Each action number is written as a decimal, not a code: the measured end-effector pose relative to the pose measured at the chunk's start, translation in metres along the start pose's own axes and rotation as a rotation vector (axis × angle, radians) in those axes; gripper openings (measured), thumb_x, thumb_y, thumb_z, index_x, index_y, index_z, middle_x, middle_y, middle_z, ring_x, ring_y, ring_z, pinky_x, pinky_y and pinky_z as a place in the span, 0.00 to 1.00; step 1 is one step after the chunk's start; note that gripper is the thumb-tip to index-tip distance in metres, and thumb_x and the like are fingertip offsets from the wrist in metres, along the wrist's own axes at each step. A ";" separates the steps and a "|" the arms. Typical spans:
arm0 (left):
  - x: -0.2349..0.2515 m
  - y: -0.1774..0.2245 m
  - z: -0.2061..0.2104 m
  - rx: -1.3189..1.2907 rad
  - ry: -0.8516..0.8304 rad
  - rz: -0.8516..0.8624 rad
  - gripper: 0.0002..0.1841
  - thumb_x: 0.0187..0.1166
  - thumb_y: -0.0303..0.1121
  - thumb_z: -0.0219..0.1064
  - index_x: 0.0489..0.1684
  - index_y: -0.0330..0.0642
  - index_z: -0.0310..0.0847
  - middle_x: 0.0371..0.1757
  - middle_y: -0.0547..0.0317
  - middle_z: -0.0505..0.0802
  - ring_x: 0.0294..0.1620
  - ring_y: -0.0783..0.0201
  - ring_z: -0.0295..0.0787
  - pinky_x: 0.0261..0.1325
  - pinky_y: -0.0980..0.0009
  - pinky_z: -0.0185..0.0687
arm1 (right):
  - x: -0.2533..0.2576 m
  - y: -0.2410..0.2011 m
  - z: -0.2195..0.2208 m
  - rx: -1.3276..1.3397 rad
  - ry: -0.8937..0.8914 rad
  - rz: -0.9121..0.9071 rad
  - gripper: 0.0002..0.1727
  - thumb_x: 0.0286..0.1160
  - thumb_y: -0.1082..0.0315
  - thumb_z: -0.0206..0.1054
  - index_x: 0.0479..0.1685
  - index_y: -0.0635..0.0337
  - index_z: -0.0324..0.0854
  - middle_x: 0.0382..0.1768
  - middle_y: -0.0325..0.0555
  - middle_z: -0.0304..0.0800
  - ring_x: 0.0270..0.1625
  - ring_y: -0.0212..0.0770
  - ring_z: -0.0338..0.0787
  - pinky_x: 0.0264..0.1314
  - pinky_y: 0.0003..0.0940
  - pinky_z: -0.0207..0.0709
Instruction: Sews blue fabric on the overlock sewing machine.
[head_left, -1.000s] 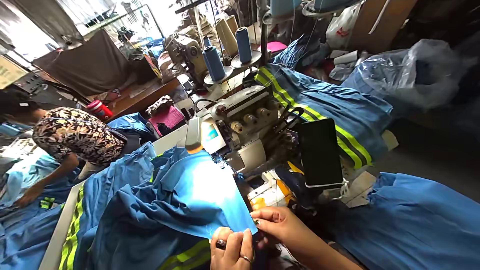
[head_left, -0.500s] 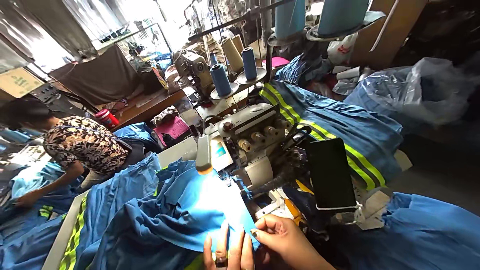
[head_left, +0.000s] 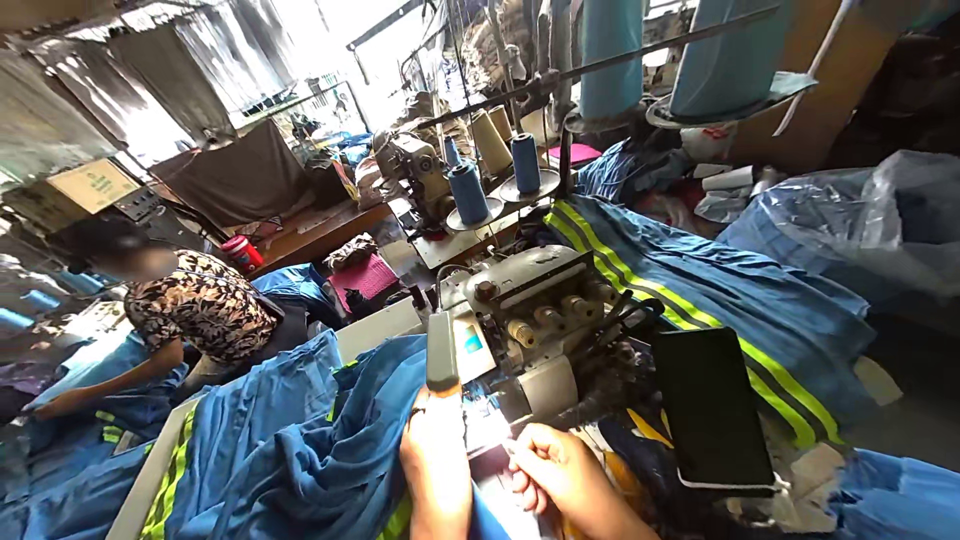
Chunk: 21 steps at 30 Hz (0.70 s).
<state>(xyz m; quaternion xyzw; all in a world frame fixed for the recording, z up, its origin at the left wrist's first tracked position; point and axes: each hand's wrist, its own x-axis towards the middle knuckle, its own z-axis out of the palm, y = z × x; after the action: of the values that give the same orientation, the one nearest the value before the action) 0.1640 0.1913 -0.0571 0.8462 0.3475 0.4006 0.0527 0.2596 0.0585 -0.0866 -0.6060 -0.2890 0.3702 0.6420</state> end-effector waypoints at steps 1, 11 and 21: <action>0.010 -0.001 0.000 0.032 -0.051 -0.047 0.10 0.79 0.27 0.66 0.46 0.43 0.96 0.47 0.51 0.98 0.50 0.54 0.97 0.54 0.54 0.92 | -0.004 0.003 0.001 -0.023 -0.020 -0.007 0.08 0.82 0.67 0.66 0.34 0.59 0.83 0.22 0.38 0.91 0.19 0.32 0.89 0.23 0.28 0.87; -0.035 -0.043 -0.078 0.221 0.106 -0.036 0.12 0.73 0.16 0.64 0.41 0.34 0.95 0.56 0.46 0.97 0.61 0.41 0.93 0.59 0.46 0.89 | -0.017 -0.017 0.027 -0.293 -0.152 -0.432 0.11 0.80 0.69 0.67 0.55 0.61 0.89 0.53 0.46 0.92 0.40 0.34 0.93 0.45 0.33 0.90; -0.110 0.011 -0.087 0.089 -0.037 -0.084 0.12 0.67 0.21 0.72 0.45 0.39 0.95 0.56 0.40 0.92 0.62 0.39 0.87 0.66 0.48 0.81 | -0.013 -0.008 0.002 -0.712 -0.037 -0.538 0.17 0.76 0.80 0.56 0.60 0.67 0.83 0.51 0.52 0.93 0.49 0.47 0.94 0.52 0.49 0.89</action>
<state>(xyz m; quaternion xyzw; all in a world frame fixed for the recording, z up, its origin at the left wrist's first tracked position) 0.0595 0.0971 -0.0655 0.8396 0.3991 0.3666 0.0378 0.2520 0.0486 -0.0773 -0.6856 -0.5573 0.0783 0.4617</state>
